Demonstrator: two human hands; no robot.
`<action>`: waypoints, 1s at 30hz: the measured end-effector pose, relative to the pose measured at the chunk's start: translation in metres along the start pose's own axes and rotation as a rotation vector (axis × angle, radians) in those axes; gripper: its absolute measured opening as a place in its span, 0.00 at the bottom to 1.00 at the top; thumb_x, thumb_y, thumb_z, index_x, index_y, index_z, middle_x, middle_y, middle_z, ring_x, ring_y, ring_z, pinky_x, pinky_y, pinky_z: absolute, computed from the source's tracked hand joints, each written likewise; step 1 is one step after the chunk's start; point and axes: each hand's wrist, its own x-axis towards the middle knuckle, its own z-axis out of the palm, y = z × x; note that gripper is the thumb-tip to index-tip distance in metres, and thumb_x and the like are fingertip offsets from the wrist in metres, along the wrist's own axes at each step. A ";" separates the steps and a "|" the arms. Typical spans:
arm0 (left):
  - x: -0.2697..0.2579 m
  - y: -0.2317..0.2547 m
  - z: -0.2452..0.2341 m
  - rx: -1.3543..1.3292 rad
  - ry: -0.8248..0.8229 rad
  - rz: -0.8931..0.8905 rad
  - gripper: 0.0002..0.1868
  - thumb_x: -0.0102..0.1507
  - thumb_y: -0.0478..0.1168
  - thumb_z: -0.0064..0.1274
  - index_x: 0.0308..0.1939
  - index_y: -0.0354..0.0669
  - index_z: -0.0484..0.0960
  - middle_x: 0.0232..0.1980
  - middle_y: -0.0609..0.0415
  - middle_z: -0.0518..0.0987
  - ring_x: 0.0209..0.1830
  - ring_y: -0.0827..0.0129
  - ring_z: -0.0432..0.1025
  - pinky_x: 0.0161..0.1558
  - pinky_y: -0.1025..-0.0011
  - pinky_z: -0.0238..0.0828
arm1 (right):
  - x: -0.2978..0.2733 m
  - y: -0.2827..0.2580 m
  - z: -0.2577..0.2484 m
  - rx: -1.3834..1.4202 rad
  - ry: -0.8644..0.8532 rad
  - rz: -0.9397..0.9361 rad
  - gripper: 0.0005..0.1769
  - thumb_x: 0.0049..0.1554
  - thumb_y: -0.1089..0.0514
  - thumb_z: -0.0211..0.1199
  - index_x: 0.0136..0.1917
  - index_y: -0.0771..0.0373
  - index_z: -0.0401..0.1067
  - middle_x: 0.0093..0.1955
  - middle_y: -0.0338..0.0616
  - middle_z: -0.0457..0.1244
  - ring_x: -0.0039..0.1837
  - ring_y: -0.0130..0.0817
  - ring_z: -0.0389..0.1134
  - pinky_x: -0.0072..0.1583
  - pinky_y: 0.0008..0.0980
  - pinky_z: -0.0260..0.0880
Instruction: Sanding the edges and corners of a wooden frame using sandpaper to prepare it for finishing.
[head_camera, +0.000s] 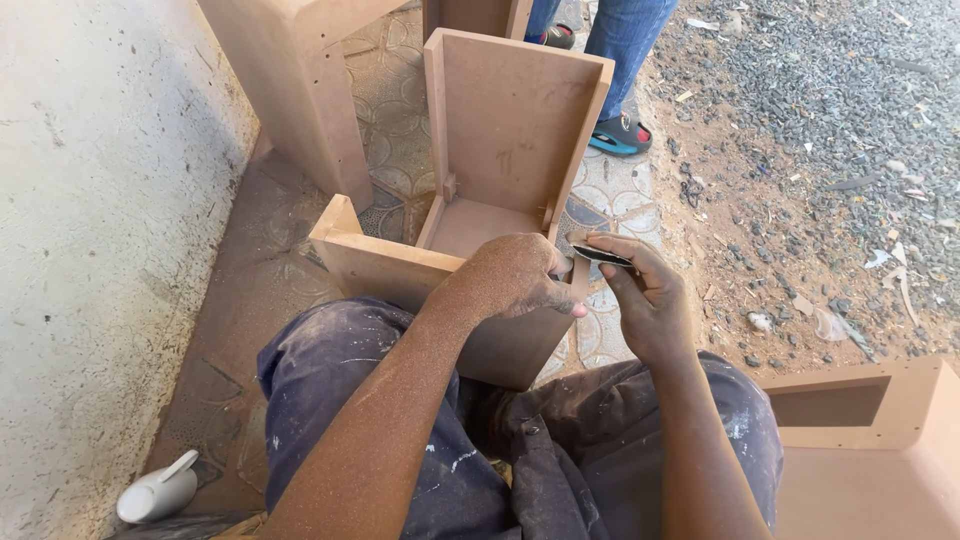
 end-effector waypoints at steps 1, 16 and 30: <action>-0.002 0.002 0.000 0.001 -0.004 0.002 0.17 0.53 0.56 0.63 0.29 0.47 0.86 0.26 0.46 0.81 0.38 0.54 0.80 0.47 0.56 0.75 | 0.001 -0.001 -0.002 -0.001 0.004 0.003 0.12 0.63 0.62 0.59 0.59 0.69 0.74 0.60 0.60 0.67 0.66 0.50 0.67 0.64 0.47 0.67; -0.012 0.007 -0.001 -0.013 0.013 0.010 0.31 0.56 0.54 0.62 0.60 0.46 0.81 0.41 0.43 0.84 0.51 0.51 0.79 0.56 0.51 0.72 | 0.003 0.013 -0.019 0.085 -0.038 0.074 0.11 0.63 0.69 0.54 0.58 0.71 0.72 0.57 0.61 0.65 0.62 0.49 0.68 0.63 0.47 0.70; -0.004 0.001 0.001 -0.071 -0.017 -0.041 0.14 0.53 0.53 0.64 0.34 0.51 0.90 0.27 0.48 0.83 0.38 0.56 0.80 0.48 0.58 0.75 | 0.000 -0.008 0.003 0.043 0.019 0.230 0.19 0.60 0.64 0.61 0.65 0.68 0.71 0.56 0.60 0.67 0.57 0.50 0.70 0.54 0.46 0.76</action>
